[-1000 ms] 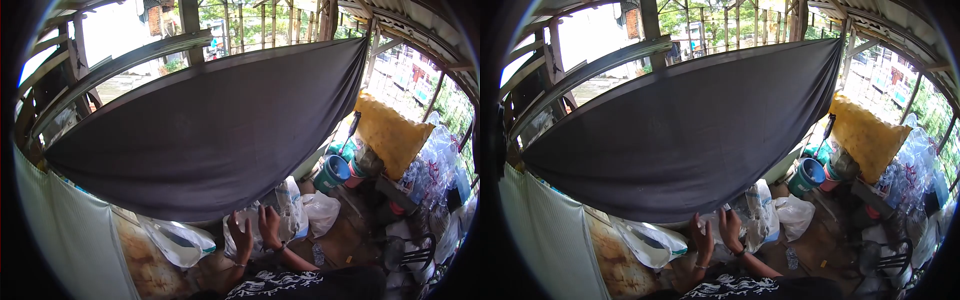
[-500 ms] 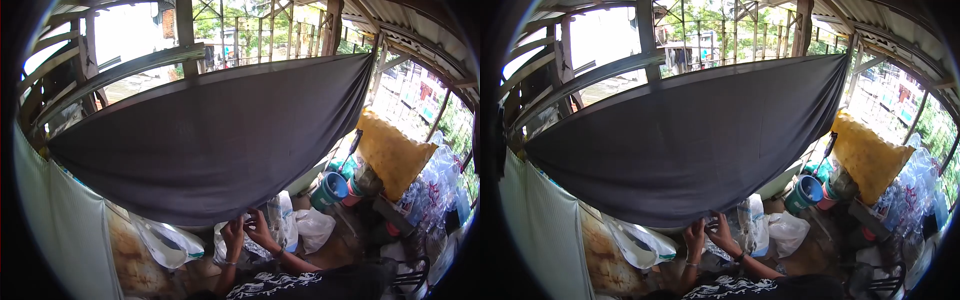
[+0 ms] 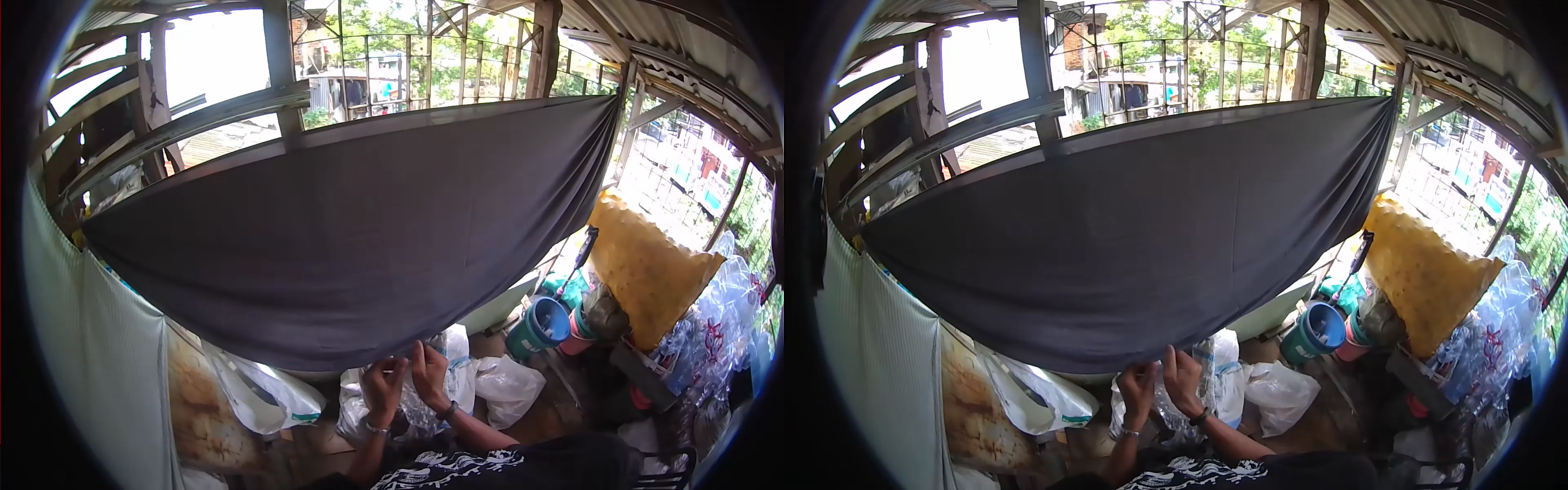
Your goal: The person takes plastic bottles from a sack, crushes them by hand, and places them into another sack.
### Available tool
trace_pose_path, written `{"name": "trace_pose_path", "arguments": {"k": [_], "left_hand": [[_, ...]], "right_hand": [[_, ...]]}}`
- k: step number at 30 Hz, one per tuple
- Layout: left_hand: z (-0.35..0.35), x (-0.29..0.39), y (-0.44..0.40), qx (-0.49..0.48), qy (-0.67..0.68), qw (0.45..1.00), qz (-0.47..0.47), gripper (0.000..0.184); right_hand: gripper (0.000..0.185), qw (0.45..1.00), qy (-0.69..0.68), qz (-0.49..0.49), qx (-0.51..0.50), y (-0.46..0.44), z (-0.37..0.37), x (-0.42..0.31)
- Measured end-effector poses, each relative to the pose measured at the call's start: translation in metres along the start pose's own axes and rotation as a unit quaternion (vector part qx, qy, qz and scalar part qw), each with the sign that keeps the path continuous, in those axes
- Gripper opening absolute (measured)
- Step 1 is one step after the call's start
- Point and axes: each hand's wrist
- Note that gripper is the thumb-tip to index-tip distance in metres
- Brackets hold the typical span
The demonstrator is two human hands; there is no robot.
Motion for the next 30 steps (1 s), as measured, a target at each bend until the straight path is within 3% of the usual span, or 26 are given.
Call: {"name": "trace_pose_path", "arguments": {"k": [1, 4, 10, 13, 14, 16, 19, 20, 21, 23, 25, 29, 30], "left_hand": [[0.007, -0.001, 0.011, 0.003, 0.021, 0.999, -0.037, 0.033], [0.014, 0.02, 0.034, 0.017, 0.087, 0.988, -0.125, 0.036], [0.005, -0.015, 0.025, -0.175, 0.02, 0.977, -0.123, 0.045], [0.011, -0.007, 0.014, -0.027, 0.071, 0.987, -0.138, 0.056], [0.009, 0.002, 0.005, 0.011, 0.041, 0.989, -0.142, 0.056], [-0.003, 0.018, -0.008, 0.082, -0.018, 0.986, -0.145, 0.056], [0.0, 0.007, 0.001, 0.004, 0.036, 0.986, -0.16, 0.048], [0.008, 0.002, 0.012, -0.014, 0.095, 0.973, -0.212, 0.04], [0.02, -0.02, 0.025, -0.001, 0.035, 0.988, -0.147, 0.037], [0.024, -0.005, 0.045, -0.045, -0.008, 0.98, -0.196, 0.04], [0.016, -0.016, 0.054, -0.057, 0.003, 0.985, -0.162, 0.042], [-0.016, -0.02, 0.052, -0.076, -0.029, 0.98, -0.181, 0.044], [-0.021, -0.018, 0.048, -0.069, 0.015, 0.973, -0.222, 0.045]], "right_hand": [[0.043, 0.999, -0.017, -0.021, 0.018, -0.001, -0.002, 0.007], [0.048, 0.994, -0.085, 0.055, -0.036, 0.005, -0.01, 0.011], [0.049, 0.929, -0.248, 0.253, -0.105, -0.003, -0.036, 0.017], [0.041, 0.942, -0.246, 0.183, -0.132, 0.005, -0.032, 0.033], [0.039, 0.962, -0.19, 0.126, -0.153, 0.011, -0.036, 0.029], [0.039, 0.969, -0.097, 0.126, -0.189, 0.026, -0.042, 0.038], [0.045, 0.964, -0.063, 0.191, -0.176, 0.048, -0.045, 0.061], [0.047, 0.958, -0.082, 0.231, -0.149, 0.048, -0.048, 0.049], [0.049, 0.95, -0.102, 0.27, -0.121, 0.047, -0.048, 0.039], [0.052, 0.973, -0.11, 0.2, -0.043, 0.049, -0.041, 0.039], [0.052, 0.984, -0.076, 0.158, -0.009, 0.037, -0.04, 0.028], [0.054, 0.98, -0.11, 0.161, -0.049, 0.048, -0.022, 0.014], [0.054, 0.974, -0.141, 0.167, -0.06, 0.049, -0.016, 0.014]]}}
Point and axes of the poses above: each hand's wrist, its own y-axis away from the middle knuckle, its own z-axis out of the palm, x = y × z, and after that the axes turned 4 degrees about -z, right-handed
